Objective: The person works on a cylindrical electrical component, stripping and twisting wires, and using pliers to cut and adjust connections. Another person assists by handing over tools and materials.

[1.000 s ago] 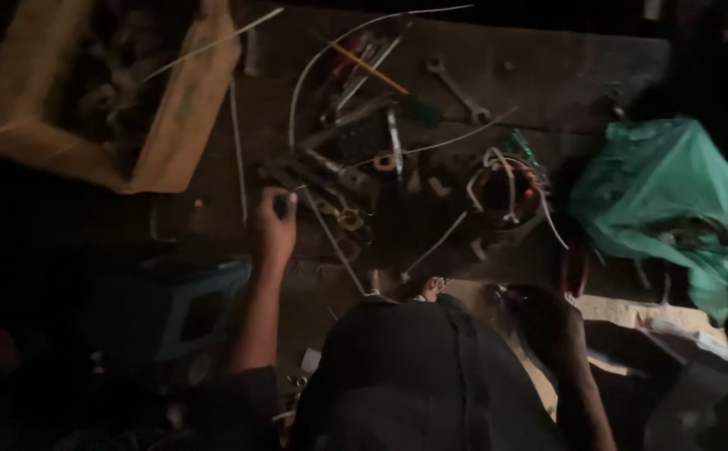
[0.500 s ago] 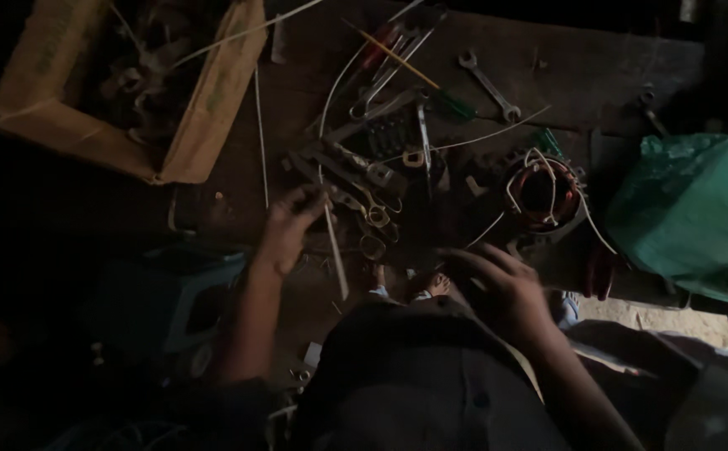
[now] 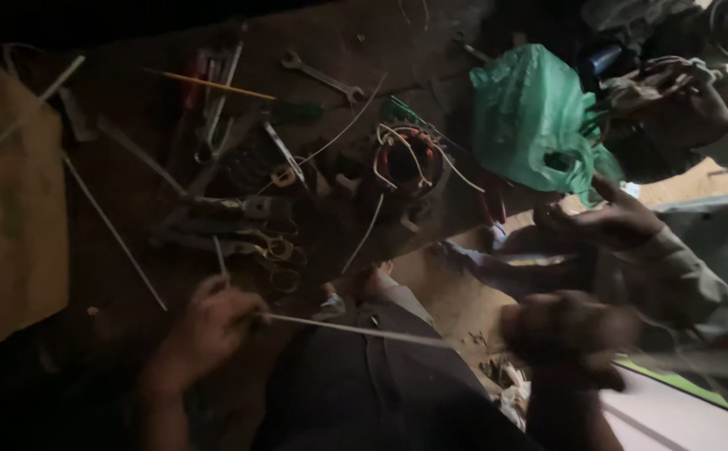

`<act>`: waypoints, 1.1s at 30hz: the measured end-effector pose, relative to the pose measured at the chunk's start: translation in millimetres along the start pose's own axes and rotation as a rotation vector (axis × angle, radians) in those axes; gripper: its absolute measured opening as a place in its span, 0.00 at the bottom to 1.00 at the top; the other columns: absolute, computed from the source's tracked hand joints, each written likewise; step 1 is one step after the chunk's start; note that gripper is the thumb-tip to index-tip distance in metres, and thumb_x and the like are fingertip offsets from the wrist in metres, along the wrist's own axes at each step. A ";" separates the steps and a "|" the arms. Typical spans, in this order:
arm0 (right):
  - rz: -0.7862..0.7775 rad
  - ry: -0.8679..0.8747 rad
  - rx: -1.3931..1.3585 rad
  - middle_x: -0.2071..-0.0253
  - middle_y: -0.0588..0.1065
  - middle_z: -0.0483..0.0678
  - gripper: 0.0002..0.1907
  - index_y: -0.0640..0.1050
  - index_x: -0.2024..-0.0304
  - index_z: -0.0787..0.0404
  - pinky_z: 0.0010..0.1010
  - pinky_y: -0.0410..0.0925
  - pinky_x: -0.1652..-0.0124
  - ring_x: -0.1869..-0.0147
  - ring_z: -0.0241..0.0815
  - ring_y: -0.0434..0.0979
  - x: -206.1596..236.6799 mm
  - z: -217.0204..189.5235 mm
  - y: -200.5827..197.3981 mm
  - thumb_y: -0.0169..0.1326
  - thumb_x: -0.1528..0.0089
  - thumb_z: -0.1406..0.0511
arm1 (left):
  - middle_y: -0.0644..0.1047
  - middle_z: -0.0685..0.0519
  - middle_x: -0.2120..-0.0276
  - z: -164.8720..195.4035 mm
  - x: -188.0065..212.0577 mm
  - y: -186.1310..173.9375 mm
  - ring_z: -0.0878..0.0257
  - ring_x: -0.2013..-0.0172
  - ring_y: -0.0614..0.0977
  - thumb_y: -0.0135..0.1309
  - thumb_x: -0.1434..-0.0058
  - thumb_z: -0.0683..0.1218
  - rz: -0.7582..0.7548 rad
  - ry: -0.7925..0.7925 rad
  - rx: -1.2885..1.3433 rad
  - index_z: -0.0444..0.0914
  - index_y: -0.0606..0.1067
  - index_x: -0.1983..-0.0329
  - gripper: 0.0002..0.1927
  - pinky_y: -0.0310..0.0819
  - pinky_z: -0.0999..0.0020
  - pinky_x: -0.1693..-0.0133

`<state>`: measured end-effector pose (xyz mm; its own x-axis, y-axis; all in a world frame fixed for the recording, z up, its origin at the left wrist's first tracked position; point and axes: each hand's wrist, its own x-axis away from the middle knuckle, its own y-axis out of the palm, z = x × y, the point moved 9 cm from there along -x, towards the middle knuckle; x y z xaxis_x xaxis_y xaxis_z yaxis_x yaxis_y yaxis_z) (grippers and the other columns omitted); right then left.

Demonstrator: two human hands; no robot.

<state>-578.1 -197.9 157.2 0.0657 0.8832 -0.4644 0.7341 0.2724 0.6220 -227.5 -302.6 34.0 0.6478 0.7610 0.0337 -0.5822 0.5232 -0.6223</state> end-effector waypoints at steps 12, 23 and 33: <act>0.173 0.372 1.522 0.59 0.79 0.55 0.10 0.81 0.53 0.67 0.30 0.73 0.56 0.56 0.44 0.82 2.7 52.4 -41.4 0.58 0.37 0.72 | 0.83 0.43 0.62 -19.7 -68.0 21.9 0.51 0.63 0.85 0.57 0.37 0.54 -0.284 -0.369 -0.205 0.39 0.76 0.46 0.21 0.79 0.57 0.61; 0.148 0.227 1.789 0.57 0.81 0.51 0.09 0.81 0.53 0.61 0.33 0.75 0.57 0.56 0.48 0.84 -18.5 79.3 -31.2 0.61 0.37 0.72 | 0.81 0.50 0.66 24.8 -132.8 99.8 0.55 0.67 0.86 0.54 0.29 0.48 -0.052 0.043 0.059 0.46 0.71 0.45 0.12 0.84 0.62 0.68; 0.046 0.223 1.841 0.58 0.80 0.51 0.11 0.80 0.53 0.61 0.36 0.74 0.58 0.57 0.51 0.82 -19.2 96.9 -32.3 0.60 0.38 0.70 | 0.81 0.50 0.68 80.9 -159.2 100.1 0.57 0.67 0.84 0.56 0.40 0.38 0.147 0.488 -0.216 0.42 0.77 0.42 0.21 0.81 0.62 0.62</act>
<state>-537.6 -260.6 85.0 0.1377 0.9462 -0.2928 0.4630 -0.3228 -0.8255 -428.6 -340.3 29.6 0.7500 0.5268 -0.4000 -0.6029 0.2957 -0.7410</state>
